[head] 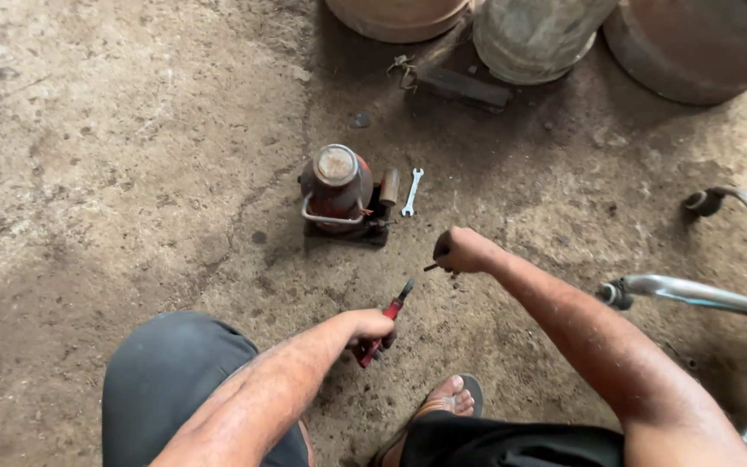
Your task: Inspecting and cleaning a mechanical component, likely a brake part, using tools in a workshop environment.
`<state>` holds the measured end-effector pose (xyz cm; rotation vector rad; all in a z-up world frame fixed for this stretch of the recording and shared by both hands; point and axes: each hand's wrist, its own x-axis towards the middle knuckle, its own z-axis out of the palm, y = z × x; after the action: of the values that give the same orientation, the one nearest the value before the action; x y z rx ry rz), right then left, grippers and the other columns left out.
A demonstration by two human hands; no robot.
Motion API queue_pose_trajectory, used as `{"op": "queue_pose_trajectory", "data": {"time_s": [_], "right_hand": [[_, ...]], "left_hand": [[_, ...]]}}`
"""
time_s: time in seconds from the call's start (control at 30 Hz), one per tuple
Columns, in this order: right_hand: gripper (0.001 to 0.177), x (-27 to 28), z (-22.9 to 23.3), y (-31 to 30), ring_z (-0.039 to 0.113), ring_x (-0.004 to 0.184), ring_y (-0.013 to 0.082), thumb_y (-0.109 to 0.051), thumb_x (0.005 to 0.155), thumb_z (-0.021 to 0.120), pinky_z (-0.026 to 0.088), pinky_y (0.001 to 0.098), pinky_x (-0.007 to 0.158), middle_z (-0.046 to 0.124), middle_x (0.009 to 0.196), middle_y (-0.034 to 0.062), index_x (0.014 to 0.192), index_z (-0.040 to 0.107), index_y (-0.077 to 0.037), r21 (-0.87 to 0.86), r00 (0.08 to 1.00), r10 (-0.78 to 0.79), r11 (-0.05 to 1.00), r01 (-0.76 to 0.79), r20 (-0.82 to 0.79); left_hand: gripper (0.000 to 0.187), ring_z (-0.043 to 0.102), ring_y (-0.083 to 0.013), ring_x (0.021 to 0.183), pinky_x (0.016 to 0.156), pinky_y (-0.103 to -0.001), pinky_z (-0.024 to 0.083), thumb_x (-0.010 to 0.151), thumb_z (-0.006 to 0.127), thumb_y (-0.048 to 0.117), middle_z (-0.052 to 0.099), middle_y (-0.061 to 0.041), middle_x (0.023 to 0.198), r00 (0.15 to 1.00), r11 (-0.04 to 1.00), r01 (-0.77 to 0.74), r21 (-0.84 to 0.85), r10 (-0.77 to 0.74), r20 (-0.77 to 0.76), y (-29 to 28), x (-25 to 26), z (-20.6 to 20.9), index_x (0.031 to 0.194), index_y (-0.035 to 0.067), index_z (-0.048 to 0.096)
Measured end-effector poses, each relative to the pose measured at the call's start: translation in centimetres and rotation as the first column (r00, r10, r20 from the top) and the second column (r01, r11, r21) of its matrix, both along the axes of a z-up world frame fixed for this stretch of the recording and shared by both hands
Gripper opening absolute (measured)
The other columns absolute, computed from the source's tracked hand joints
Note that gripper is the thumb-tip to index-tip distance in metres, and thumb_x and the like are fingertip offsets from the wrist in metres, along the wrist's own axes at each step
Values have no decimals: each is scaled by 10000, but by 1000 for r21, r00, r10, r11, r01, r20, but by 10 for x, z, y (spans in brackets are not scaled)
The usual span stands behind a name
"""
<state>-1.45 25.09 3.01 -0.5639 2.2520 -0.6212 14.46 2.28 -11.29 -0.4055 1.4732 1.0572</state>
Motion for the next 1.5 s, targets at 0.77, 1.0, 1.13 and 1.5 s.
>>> {"op": "queue_pose_trajectory", "data": {"time_s": [0.77, 1.0, 1.13, 1.5], "right_hand": [[229, 62, -63, 8, 742, 774, 285, -39, 995, 563, 640, 351, 690, 685, 966, 261, 1132, 607, 139, 24, -160, -738, -191, 981, 656], [359, 49, -155, 37, 588, 768, 181, 64, 921, 578, 655, 424, 795, 557, 954, 118, 1274, 624, 22, -67, 55, -684, 10, 998, 728], [282, 57, -144, 20, 703, 862, 253, -51, 856, 766, 657, 434, 786, 719, 1036, 166, 1113, 696, 40, -33, 365, -865, 377, 925, 343], [207, 69, -196, 5, 709, 1032, 376, -236, 865, 699, 581, 478, 888, 742, 1066, 191, 970, 765, -70, 237, 740, -512, 728, 643, -437]], "left_hand": [[473, 718, -294, 1037, 920, -414, 566, 813, 699, 224, 728, -188, 1141, 884, 868, 223, -444, -372, -282, 2, 17, 11, 1204, -37, 655], [598, 537, -427, 1317, 1124, -599, 388, 903, 696, 215, 536, -256, 1429, 566, 605, 167, -779, -706, -427, -5, 0, 85, 1420, 3, 485], [548, 515, -421, 1326, 1122, -611, 370, 892, 698, 180, 531, -255, 1417, 539, 619, 205, -758, -718, -441, 12, -7, 87, 1379, -6, 526], [310, 688, -369, 1094, 963, -525, 530, 827, 693, 146, 720, -194, 1127, 518, 765, 262, -589, -626, -583, 35, 1, 89, 1118, 41, 695]]}}
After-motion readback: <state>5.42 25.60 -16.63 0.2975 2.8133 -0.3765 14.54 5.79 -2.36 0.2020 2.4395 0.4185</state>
